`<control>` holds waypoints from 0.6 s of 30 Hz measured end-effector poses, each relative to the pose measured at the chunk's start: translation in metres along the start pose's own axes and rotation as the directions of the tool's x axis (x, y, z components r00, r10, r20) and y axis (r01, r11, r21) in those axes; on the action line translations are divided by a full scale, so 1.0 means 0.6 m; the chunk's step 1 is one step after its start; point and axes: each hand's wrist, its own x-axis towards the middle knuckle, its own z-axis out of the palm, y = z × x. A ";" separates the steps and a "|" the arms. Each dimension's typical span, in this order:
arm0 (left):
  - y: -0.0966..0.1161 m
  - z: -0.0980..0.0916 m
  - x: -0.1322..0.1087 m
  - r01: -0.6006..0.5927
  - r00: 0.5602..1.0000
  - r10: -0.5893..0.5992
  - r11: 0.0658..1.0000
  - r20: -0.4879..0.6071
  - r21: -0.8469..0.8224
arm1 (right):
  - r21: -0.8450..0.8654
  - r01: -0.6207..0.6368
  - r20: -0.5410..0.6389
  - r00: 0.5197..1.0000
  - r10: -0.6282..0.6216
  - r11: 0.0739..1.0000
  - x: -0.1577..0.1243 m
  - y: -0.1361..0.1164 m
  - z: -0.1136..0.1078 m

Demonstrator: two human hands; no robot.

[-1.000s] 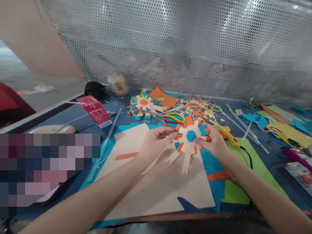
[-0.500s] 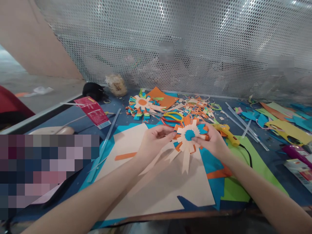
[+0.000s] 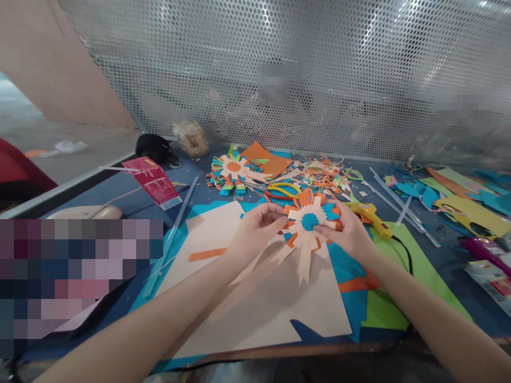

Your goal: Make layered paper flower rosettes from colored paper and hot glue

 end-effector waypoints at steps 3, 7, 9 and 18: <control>-0.002 0.000 0.001 0.026 1.000 -0.025 0.999 0.019 -0.027 | 0.038 0.012 0.022 1.000 -0.013 0.999 -0.001 0.000 0.001; -0.004 0.001 0.002 0.058 0.998 -0.056 0.995 0.020 -0.078 | 0.002 0.031 0.000 1.000 -0.031 1.000 -0.001 0.003 0.002; -0.005 0.001 0.002 0.065 0.998 -0.063 0.992 0.019 -0.108 | -0.004 0.039 0.003 0.999 -0.039 0.999 -0.001 0.004 0.002; -0.008 -0.001 0.006 0.108 0.994 -0.104 0.987 0.039 -0.116 | -0.042 0.067 -0.022 0.997 -0.068 0.997 0.001 0.004 0.001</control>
